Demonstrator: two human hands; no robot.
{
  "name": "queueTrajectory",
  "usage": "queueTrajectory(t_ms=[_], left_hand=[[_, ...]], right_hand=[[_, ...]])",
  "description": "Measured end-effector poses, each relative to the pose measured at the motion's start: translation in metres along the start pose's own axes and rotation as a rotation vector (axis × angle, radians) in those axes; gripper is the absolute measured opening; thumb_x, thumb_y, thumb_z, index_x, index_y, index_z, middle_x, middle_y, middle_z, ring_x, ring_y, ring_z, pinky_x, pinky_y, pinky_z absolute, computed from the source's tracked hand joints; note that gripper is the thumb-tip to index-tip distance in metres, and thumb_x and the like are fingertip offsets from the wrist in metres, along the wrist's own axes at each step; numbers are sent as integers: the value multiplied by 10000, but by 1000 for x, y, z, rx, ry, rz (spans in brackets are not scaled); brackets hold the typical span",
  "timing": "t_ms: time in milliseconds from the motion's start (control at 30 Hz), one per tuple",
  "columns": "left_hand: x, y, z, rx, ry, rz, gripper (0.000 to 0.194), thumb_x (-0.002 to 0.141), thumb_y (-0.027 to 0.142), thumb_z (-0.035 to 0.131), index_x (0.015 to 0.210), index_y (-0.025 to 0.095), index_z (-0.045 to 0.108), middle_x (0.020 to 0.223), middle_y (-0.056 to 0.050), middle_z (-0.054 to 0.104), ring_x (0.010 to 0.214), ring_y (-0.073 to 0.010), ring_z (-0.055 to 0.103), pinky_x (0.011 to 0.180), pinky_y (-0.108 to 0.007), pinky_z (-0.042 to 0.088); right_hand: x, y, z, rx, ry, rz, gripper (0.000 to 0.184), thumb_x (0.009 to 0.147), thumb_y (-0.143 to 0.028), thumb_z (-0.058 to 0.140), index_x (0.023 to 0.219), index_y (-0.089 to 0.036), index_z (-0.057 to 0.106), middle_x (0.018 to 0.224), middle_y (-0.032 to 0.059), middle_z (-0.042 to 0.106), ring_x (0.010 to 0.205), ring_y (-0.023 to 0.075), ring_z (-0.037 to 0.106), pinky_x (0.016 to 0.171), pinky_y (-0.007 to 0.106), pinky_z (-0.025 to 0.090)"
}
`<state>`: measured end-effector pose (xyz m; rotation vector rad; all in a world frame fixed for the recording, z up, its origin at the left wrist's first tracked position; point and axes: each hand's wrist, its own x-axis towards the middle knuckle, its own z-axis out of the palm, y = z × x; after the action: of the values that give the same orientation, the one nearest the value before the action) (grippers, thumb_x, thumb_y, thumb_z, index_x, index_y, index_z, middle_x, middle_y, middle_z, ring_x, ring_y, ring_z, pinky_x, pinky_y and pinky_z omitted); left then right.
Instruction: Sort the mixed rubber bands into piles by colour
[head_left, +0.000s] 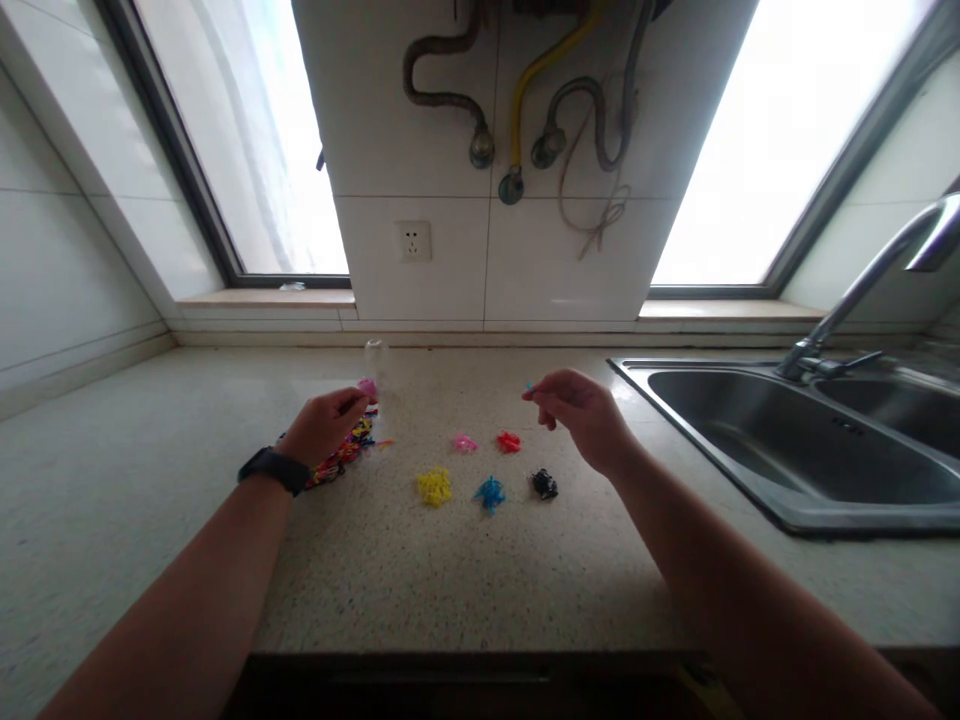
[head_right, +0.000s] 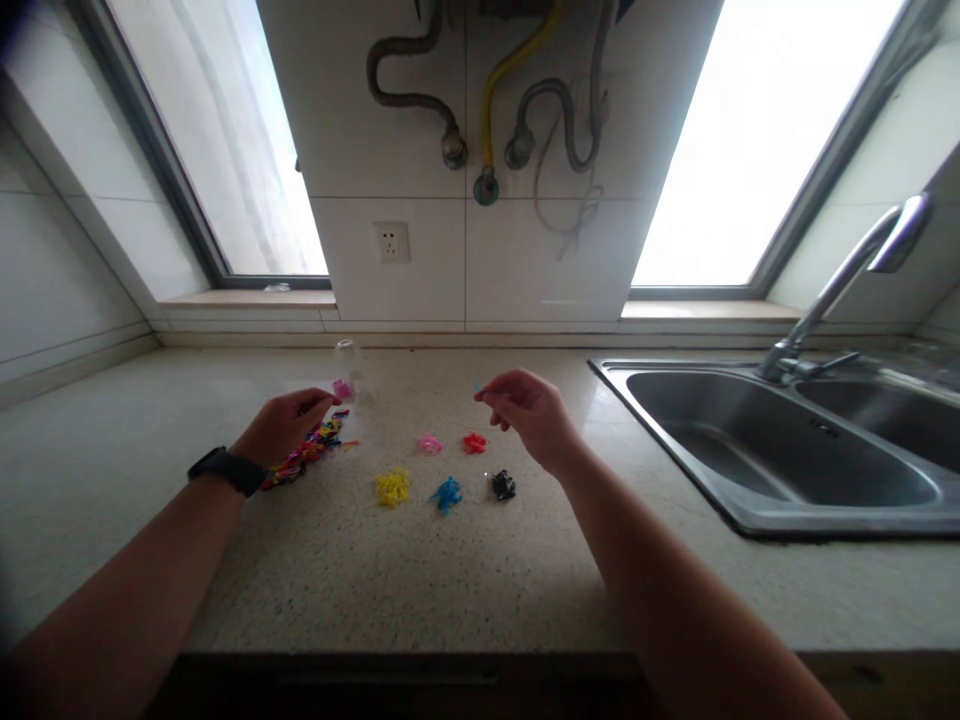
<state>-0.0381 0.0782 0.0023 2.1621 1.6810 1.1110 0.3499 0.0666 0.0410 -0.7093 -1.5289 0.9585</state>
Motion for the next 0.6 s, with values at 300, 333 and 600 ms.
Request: queueTrajectory(t_ms=[300, 333, 600], left_hand=[[-1, 4, 1, 29, -30, -14, 441, 935, 507, 485, 1046, 161, 734, 840, -42, 732, 700, -166, 604, 653, -255, 435], [-1, 4, 1, 33, -33, -19, 445, 935, 512, 483, 1049, 161, 733, 825, -39, 731, 685, -165, 599, 642, -255, 432], [-1, 5, 2, 30, -38, -21, 453, 929, 503, 482, 1049, 146, 735, 852, -52, 739, 704, -170, 607, 646, -253, 435]], right_hand=[[-8, -9, 8, -15, -94, 11, 158, 812, -325, 729, 881, -210, 646, 855, 31, 758, 566, 98, 596, 483, 248, 458], [-7, -8, 7, -24, -104, 15, 164, 812, -329, 730, 883, -208, 646, 856, 31, 757, 567, 96, 597, 484, 246, 458], [-8, 4, 6, -104, -281, 113, 211, 789, -344, 754, 891, -187, 657, 835, 37, 746, 626, 106, 625, 567, 255, 499]])
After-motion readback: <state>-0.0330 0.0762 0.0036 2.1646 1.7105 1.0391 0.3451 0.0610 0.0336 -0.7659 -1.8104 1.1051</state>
